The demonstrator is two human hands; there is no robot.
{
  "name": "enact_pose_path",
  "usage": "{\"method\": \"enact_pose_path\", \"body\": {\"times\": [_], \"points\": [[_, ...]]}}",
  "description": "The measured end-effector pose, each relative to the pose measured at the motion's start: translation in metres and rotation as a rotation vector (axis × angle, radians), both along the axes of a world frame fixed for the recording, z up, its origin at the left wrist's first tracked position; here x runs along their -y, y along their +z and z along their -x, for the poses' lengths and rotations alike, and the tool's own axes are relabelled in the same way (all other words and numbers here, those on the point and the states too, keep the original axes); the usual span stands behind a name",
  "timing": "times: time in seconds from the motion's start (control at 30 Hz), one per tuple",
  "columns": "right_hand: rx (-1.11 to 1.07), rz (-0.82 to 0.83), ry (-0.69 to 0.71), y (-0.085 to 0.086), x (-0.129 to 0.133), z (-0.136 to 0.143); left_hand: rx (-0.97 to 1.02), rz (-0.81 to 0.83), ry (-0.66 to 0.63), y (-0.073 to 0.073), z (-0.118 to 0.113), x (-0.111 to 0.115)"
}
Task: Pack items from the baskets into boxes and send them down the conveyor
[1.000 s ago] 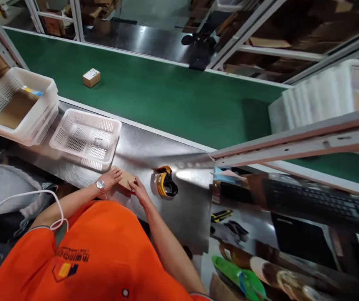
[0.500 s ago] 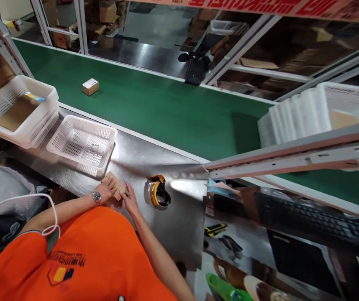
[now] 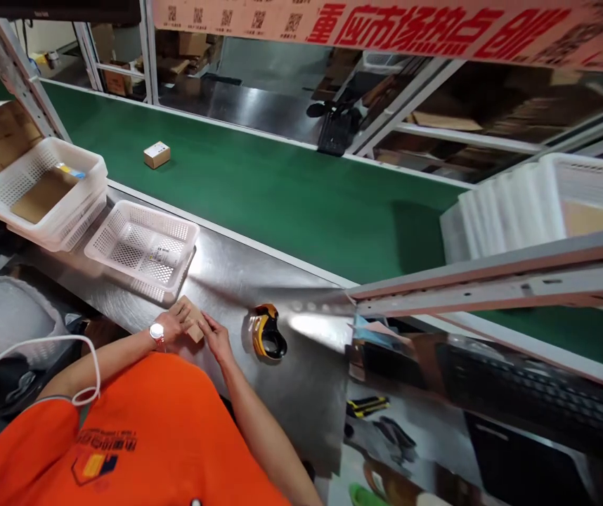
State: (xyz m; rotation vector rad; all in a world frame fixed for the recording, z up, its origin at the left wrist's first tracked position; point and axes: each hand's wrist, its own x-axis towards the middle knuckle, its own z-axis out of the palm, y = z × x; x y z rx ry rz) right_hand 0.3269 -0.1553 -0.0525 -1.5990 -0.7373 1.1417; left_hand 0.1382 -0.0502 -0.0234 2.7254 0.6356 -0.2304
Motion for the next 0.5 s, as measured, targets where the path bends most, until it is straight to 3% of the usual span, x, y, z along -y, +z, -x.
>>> {"method": "enact_pose_path", "body": {"times": [0.13, 0.3, 0.37, 0.5], "points": [[0.334, -0.009, -0.035, -0.003, 0.019, -0.017, -0.036, 0.023, -0.016, -0.006, 0.002, -0.001], [0.895, 0.216, -0.375, -0.006, 0.065, -0.074, -0.005, 0.051, -0.041, -0.015, 0.006, -0.007], [0.937, 0.326, -0.328, -0.007, 0.072, -0.094, -0.004, 0.067, -0.062, -0.017, 0.008, -0.012], [0.745, 0.412, -0.196, 0.003, 0.066, -0.112, 0.088, 0.119, -0.166, -0.02, 0.015, -0.032]]}}
